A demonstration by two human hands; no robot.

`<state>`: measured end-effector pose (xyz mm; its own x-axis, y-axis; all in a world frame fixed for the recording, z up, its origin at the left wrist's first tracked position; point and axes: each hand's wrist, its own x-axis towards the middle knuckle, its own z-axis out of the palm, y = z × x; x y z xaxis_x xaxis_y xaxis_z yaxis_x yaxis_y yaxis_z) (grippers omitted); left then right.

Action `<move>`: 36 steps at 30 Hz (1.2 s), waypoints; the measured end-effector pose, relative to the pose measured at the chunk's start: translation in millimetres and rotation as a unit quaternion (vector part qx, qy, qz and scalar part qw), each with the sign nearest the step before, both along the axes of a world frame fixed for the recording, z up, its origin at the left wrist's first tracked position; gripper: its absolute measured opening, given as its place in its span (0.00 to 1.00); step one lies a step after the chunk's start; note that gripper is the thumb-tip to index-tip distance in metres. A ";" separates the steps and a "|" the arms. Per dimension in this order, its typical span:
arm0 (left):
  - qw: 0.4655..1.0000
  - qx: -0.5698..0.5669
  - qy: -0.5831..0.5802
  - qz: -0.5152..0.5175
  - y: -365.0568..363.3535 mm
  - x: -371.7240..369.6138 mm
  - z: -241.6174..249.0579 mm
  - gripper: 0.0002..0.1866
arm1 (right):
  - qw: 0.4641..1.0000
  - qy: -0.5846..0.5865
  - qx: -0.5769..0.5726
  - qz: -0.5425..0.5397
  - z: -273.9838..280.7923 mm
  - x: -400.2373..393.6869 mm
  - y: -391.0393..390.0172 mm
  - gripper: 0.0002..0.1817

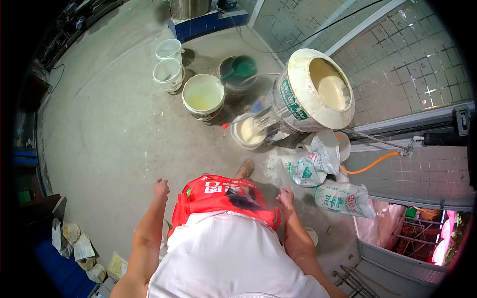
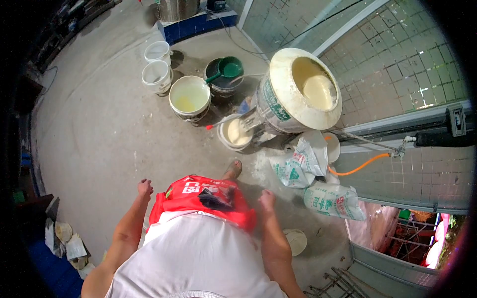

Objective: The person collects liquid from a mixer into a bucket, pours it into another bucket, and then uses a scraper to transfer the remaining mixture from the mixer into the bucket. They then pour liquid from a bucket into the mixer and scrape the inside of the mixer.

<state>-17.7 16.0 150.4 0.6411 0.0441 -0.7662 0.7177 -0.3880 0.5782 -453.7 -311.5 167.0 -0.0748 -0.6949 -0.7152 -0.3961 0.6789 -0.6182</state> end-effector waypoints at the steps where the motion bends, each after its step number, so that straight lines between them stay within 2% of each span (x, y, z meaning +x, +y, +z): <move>1: 1.000 0.000 0.000 -0.001 0.4 -0.9 -0.1 0.26 | 1.000 0.004 -0.004 -0.001 1.3 0.4 0.9 0.12; 8: 1.000 0.010 0.004 -0.006 1.4 -9.7 4.0 0.26 | 0.998 0.010 -0.060 -0.013 -21.2 -15.9 4.8 0.13; 11: 1.000 0.013 0.003 -0.008 1.4 -13.4 5.2 0.27 | 1.000 0.004 -0.018 0.002 -24.0 -23.7 2.7 0.11; 17: 1.000 0.005 0.000 -0.009 1.4 -15.0 0.6 0.27 | 1.000 0.021 -0.008 -0.007 -12.4 -21.4 5.3 0.11; 26: 1.000 0.008 -0.002 -0.008 -2.1 -13.9 -0.1 0.26 | 0.998 0.041 -0.049 -0.019 -30.8 -31.4 7.5 0.13; 29: 1.000 0.014 -0.004 -0.010 -4.0 -14.7 3.8 0.26 | 0.999 0.035 -0.011 -0.021 -28.1 -31.1 5.9 0.11; 36: 1.000 0.003 -0.003 -0.007 -0.9 -14.8 -0.6 0.26 | 0.999 0.032 -0.010 -0.025 -15.3 -24.1 8.1 0.11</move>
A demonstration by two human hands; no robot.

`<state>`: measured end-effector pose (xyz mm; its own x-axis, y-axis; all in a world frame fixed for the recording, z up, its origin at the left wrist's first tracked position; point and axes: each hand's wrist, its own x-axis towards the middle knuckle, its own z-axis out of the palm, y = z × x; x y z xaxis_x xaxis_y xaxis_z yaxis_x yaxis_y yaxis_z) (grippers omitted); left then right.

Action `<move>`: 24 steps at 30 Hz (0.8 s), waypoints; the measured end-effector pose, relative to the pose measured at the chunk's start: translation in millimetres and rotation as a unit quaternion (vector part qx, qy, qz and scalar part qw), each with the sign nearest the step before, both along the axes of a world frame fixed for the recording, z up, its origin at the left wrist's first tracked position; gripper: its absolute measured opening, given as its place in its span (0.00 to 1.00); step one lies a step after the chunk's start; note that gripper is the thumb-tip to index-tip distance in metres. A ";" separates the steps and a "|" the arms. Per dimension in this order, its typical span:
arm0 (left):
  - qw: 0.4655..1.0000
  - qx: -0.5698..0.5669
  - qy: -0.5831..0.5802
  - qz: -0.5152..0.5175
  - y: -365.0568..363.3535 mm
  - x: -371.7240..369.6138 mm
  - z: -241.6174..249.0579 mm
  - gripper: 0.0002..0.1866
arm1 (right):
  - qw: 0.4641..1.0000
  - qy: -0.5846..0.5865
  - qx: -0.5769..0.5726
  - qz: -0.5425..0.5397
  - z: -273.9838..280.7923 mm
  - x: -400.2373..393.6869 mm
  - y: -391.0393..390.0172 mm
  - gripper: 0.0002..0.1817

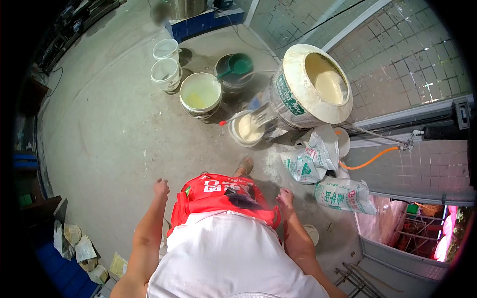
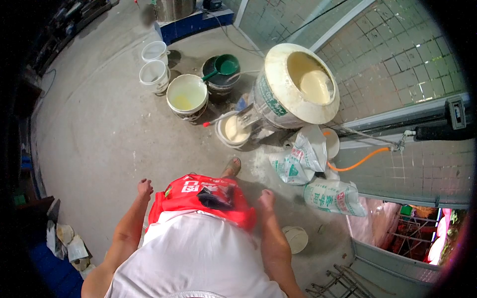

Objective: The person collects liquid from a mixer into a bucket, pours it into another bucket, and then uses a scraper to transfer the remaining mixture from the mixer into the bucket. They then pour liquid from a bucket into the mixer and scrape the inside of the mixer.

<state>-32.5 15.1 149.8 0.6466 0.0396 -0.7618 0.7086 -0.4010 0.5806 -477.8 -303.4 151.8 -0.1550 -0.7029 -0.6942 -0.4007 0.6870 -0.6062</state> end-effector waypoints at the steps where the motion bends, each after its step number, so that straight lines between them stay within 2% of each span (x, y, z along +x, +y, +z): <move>1: 1.000 0.004 -0.001 -0.001 -0.4 -0.2 0.4 0.26 | 1.000 -0.003 -0.002 -0.001 -1.2 0.1 -0.4 0.11; 12: 1.000 0.017 -0.005 -0.009 -6.2 0.2 10.4 0.26 | 1.000 -0.027 0.003 0.007 3.7 1.7 -3.4 0.12; 17: 1.000 0.005 -0.001 -0.004 -0.9 4.2 -3.9 0.26 | 1.000 -0.021 0.013 0.014 10.6 5.2 -3.1 0.12; 24: 1.000 0.009 0.002 -0.005 -0.6 1.9 0.0 0.26 | 1.000 -0.011 0.016 0.025 2.3 0.5 -2.4 0.13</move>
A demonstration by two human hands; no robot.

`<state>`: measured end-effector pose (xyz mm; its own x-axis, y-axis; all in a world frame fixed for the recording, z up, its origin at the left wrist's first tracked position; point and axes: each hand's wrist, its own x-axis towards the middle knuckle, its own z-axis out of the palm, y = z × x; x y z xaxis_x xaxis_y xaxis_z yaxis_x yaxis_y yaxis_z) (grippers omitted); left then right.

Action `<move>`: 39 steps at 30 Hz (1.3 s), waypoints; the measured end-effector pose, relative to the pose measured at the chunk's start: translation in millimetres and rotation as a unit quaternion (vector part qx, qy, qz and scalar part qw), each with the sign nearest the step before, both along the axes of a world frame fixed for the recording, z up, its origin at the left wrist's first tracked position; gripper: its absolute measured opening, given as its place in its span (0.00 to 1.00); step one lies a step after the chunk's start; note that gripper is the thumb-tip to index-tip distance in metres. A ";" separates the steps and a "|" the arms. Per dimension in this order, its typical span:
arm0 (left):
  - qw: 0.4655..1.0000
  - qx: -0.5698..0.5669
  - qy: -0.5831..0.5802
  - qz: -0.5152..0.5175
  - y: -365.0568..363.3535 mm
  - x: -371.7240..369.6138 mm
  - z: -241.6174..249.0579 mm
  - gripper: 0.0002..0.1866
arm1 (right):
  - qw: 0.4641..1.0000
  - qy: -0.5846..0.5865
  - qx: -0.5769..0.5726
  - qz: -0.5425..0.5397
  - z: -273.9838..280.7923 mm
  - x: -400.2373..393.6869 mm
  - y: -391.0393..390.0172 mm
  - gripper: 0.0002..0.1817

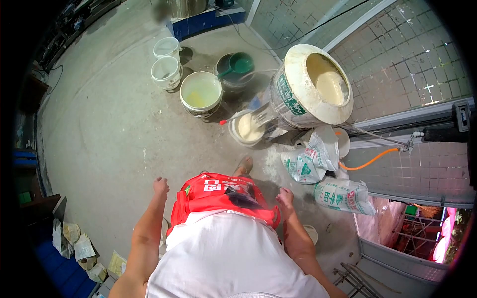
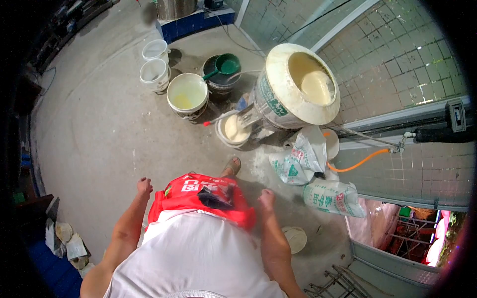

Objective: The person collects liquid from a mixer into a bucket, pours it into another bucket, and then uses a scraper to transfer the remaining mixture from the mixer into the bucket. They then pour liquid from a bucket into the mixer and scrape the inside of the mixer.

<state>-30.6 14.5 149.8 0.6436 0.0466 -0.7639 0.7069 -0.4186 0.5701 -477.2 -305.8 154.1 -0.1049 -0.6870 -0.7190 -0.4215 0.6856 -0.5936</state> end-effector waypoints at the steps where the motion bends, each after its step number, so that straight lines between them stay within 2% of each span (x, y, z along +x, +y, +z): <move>1: 1.000 0.003 -0.001 -0.002 -1.0 -0.7 2.3 0.26 | 1.000 0.002 -0.003 -0.005 -1.2 0.3 0.6 0.12; 39: 1.000 0.000 0.008 -0.002 -0.8 6.3 -7.1 0.26 | 0.999 -0.021 0.005 -0.031 -6.1 5.6 -1.8 0.10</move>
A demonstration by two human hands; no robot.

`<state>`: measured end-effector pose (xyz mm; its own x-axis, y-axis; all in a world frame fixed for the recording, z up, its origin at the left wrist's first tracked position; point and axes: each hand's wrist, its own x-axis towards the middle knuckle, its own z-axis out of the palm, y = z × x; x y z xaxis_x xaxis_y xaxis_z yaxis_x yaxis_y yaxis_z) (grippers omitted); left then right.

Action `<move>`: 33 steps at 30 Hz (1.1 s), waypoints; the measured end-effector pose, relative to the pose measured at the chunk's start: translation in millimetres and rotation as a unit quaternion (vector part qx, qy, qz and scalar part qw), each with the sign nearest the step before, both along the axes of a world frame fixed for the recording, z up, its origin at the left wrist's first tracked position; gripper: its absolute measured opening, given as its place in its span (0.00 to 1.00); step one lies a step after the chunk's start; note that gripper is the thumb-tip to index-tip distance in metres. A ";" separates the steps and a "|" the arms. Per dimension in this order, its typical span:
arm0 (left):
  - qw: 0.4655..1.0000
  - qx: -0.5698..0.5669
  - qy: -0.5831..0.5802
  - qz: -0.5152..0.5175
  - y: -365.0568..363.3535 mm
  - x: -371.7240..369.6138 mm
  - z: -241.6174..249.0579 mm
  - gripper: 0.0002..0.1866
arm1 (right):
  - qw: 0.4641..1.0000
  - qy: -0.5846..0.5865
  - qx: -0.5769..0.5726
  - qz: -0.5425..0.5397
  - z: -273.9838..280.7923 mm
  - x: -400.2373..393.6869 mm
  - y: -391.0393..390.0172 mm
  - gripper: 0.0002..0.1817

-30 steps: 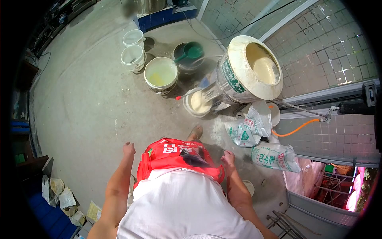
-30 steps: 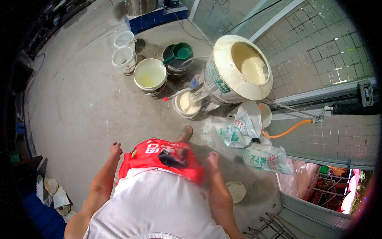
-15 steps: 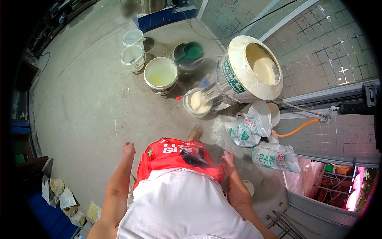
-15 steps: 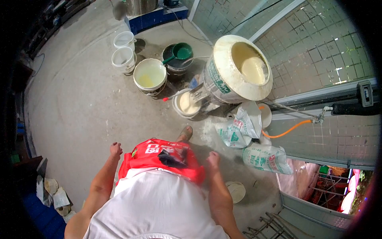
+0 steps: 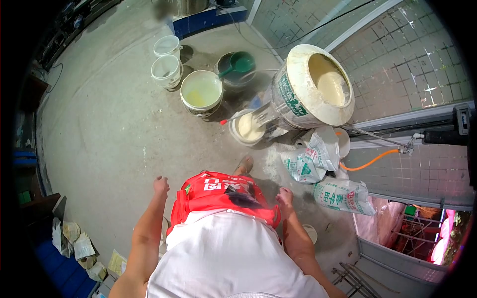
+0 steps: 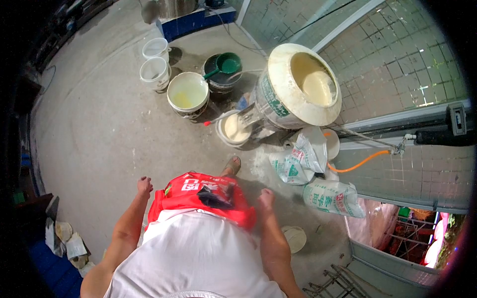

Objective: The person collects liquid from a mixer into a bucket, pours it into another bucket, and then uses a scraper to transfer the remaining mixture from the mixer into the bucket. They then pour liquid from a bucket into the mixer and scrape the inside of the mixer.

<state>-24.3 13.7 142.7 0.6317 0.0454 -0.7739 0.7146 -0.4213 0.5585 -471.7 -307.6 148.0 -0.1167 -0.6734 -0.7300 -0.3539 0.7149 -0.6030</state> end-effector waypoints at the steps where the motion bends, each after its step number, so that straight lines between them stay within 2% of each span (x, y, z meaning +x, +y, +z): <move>1: 1.000 -0.003 0.000 0.002 -0.3 -0.3 1.0 0.26 | 1.000 0.002 0.001 0.002 2.2 0.8 0.0 0.10; 12: 1.000 -0.005 -0.003 0.009 -4.2 -4.6 9.1 0.26 | 1.000 0.007 -0.015 0.022 8.9 4.2 -2.5 0.12; 14: 1.000 -0.001 0.001 -0.001 3.4 -2.7 -6.5 0.24 | 1.000 0.008 -0.013 0.020 11.5 5.5 -3.0 0.12; 20: 1.000 0.012 0.000 -0.011 3.5 -1.5 -11.3 0.23 | 1.000 0.008 -0.017 0.015 6.3 2.0 -5.6 0.13; 24: 1.000 0.003 -0.011 0.001 -7.9 -4.1 8.8 0.26 | 1.000 0.007 -0.015 0.004 11.9 2.9 -4.1 0.12; 33: 1.000 0.019 -0.020 -0.009 -12.3 -8.7 11.8 0.25 | 1.000 0.010 -0.012 0.011 2.4 -7.7 -9.4 0.12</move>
